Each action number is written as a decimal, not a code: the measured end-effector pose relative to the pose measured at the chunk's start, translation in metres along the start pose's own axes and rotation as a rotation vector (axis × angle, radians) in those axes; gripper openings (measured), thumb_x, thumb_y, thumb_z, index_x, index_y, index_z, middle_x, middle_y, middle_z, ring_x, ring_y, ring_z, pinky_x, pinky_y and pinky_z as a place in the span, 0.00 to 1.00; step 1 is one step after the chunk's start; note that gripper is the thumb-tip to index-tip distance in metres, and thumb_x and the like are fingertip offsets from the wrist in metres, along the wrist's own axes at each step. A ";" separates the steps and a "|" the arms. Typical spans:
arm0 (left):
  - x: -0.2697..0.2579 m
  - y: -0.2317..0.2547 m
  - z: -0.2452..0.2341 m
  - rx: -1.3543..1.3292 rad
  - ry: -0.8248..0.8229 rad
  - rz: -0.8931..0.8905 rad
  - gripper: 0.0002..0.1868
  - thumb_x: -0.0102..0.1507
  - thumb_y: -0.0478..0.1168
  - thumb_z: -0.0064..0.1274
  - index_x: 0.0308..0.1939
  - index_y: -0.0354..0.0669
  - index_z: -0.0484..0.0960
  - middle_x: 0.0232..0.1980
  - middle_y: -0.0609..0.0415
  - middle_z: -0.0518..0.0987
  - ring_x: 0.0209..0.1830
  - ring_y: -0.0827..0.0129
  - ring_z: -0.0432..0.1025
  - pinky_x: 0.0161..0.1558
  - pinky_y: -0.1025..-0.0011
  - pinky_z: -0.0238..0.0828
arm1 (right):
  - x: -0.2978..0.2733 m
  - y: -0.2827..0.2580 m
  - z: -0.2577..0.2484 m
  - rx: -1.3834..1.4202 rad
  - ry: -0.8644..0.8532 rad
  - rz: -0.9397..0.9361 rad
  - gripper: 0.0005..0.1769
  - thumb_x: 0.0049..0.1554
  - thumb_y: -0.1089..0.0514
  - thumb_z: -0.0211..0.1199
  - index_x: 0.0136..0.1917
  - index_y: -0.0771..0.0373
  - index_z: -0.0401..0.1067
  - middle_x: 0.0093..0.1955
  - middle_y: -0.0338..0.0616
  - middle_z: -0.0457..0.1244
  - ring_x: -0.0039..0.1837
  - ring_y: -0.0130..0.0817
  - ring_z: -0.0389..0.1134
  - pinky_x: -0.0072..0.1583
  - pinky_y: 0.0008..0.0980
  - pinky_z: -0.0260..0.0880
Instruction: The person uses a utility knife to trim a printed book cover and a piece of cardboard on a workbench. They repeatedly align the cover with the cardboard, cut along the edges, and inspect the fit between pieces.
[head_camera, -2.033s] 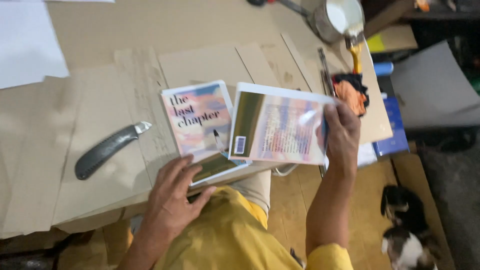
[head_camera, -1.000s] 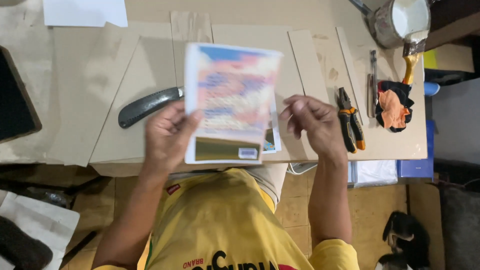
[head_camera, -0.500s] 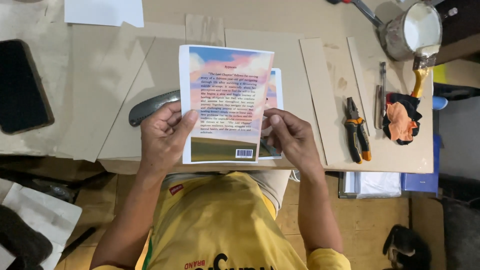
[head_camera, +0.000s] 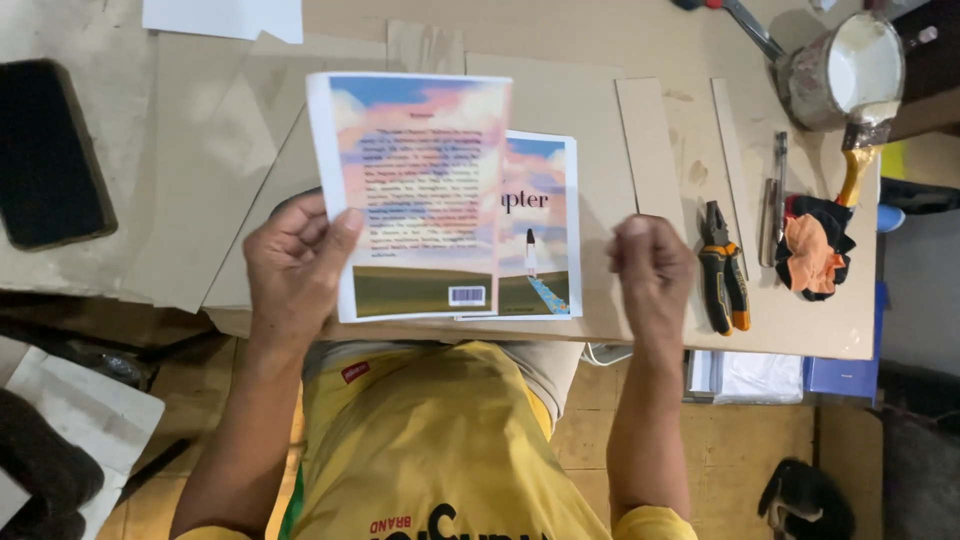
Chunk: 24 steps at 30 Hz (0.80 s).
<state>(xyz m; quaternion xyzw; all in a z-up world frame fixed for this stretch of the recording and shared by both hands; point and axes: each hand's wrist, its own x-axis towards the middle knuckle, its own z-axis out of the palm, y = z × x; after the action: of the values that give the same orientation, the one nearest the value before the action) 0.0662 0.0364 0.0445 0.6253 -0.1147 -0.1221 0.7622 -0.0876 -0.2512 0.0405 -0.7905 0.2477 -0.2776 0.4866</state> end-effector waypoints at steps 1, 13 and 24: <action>0.002 -0.003 -0.005 -0.003 0.020 -0.005 0.10 0.70 0.35 0.57 0.53 0.32 0.81 0.38 0.49 0.84 0.35 0.76 0.77 0.42 0.74 0.79 | 0.000 0.003 -0.008 -0.031 0.106 0.006 0.26 0.72 0.51 0.53 0.33 0.58 0.69 0.22 0.40 0.56 0.27 0.25 0.53 0.32 0.25 0.54; 0.010 -0.028 -0.041 0.236 0.117 0.291 0.22 0.76 0.41 0.54 0.66 0.24 0.72 0.58 0.39 0.79 0.56 0.65 0.74 0.58 0.71 0.75 | -0.032 0.038 -0.017 -0.155 0.205 0.081 0.08 0.68 0.59 0.58 0.58 0.61 0.73 0.41 0.32 0.60 0.39 0.20 0.56 0.41 0.21 0.58; 0.013 -0.027 -0.062 1.002 0.222 0.595 0.30 0.79 0.33 0.62 0.78 0.33 0.61 0.77 0.32 0.69 0.77 0.38 0.69 0.73 0.46 0.72 | -0.045 0.000 -0.005 0.004 -0.060 0.278 0.08 0.65 0.55 0.63 0.52 0.61 0.76 0.28 0.36 0.60 0.27 0.21 0.58 0.26 0.23 0.64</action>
<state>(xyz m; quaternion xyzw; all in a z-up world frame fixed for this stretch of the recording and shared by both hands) 0.0976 0.0842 0.0066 0.8589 -0.2483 0.2323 0.3830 -0.1230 -0.2245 0.0333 -0.7556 0.3396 -0.1842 0.5290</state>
